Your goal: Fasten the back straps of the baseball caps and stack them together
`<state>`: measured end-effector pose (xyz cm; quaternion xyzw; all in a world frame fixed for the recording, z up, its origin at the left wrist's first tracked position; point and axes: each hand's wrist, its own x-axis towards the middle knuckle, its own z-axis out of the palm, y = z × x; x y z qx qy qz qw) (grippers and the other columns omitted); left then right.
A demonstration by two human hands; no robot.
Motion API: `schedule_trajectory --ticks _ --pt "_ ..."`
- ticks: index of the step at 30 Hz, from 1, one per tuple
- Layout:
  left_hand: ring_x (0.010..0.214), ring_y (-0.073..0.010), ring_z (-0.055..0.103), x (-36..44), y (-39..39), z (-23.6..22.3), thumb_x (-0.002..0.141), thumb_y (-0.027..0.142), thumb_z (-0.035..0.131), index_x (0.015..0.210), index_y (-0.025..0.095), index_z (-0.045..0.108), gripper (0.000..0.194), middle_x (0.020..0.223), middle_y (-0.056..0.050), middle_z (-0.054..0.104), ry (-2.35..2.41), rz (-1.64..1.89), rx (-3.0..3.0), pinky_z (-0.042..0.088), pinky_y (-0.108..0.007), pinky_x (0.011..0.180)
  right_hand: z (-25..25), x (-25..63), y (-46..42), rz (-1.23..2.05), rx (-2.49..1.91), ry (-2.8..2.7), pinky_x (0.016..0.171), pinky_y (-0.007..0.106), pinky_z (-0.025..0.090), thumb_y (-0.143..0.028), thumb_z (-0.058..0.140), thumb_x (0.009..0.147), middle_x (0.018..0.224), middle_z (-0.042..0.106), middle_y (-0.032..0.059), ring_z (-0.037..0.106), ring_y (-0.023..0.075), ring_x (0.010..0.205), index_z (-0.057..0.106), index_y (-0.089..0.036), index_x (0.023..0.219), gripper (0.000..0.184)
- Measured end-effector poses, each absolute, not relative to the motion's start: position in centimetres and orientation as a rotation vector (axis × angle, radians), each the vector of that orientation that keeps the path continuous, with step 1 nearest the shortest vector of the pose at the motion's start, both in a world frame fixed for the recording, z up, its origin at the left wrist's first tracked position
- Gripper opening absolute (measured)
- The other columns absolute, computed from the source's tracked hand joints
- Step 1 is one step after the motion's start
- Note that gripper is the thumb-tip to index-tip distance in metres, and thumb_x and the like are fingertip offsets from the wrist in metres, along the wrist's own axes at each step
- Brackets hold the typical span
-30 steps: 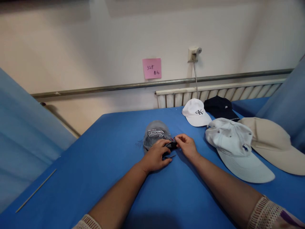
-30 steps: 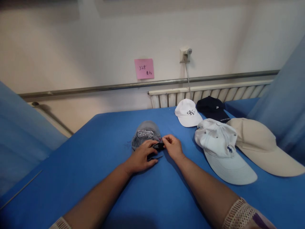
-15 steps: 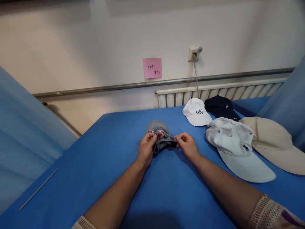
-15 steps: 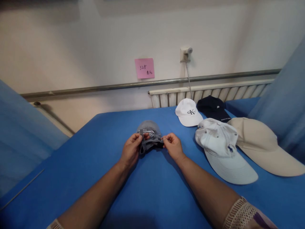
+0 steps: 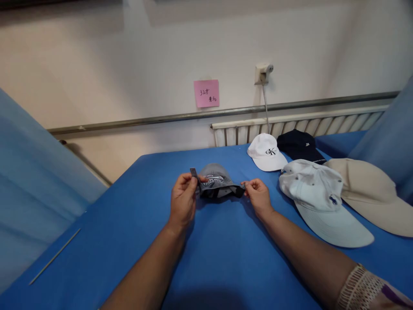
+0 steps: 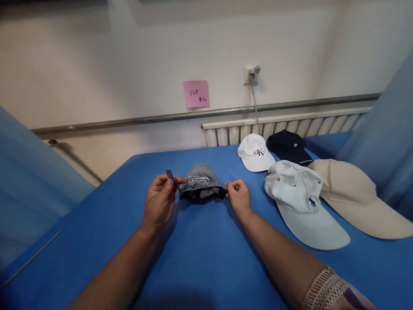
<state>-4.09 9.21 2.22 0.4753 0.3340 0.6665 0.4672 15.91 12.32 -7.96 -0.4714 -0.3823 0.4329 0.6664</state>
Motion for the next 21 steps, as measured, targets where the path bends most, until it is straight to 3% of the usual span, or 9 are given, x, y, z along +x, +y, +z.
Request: schedule_trajectory --ticks 4,7,10,15,21 --pt "0.057 -0.0088 0.052 -5.2 8.7 3.5 0.078 0.035 0.072 0.079 0.020 0.058 0.021 0.065 0.004 0.056 0.760 1.612 1.136 0.050 -0.026 0.069 -7.7 15.8 12.0 0.950 -1.073 -0.888 0.048 0.025 0.041 -0.048 0.063 0.071 0.075 0.069 0.0042 0.055 0.0123 0.053 0.046 -0.022 0.065 0.031" --pt "0.051 -0.0067 0.044 -5.9 9.0 3.3 0.076 0.034 0.073 0.078 0.019 0.056 0.023 0.062 0.004 0.050 0.773 1.552 1.078 0.041 -0.018 0.051 -7.4 15.5 11.4 0.931 -1.033 -0.928 0.050 0.025 0.043 -0.047 0.064 0.072 0.077 0.069 0.0041 0.054 0.0118 0.053 0.046 -0.022 0.066 0.031" --pt "0.049 -0.0056 0.039 -6.1 9.3 2.8 0.075 0.034 0.073 0.077 0.018 0.055 0.024 0.063 0.003 0.048 0.812 1.511 1.034 0.032 -0.016 0.044 -7.2 15.1 10.7 0.929 -0.977 -0.986 0.050 0.025 0.044 -0.045 0.065 0.073 0.083 0.070 0.0049 0.054 0.0114 0.054 0.046 -0.022 0.068 0.030" --pt "0.051 -0.0059 0.040 -5.8 9.7 2.3 0.074 0.035 0.074 0.076 0.017 0.055 0.027 0.064 0.004 0.047 0.779 1.482 0.979 0.035 -0.017 0.048 -6.8 14.7 10.1 0.934 -0.967 -1.063 0.047 0.024 0.043 -0.046 0.065 0.076 0.087 0.071 0.0057 0.050 0.0085 0.049 0.047 -0.021 0.071 0.031" --pt "0.062 -0.0089 0.051 -3.8 9.2 0.2 0.079 0.042 0.069 0.079 0.017 0.058 0.027 0.070 0.001 0.056 0.906 1.382 1.124 0.041 -0.019 0.059 -7.0 14.5 9.7 0.921 -0.937 -1.101 0.049 0.024 0.045 -0.046 0.065 0.078 0.091 0.071 0.0053 0.052 0.0081 0.050 0.049 -0.020 0.073 0.030"
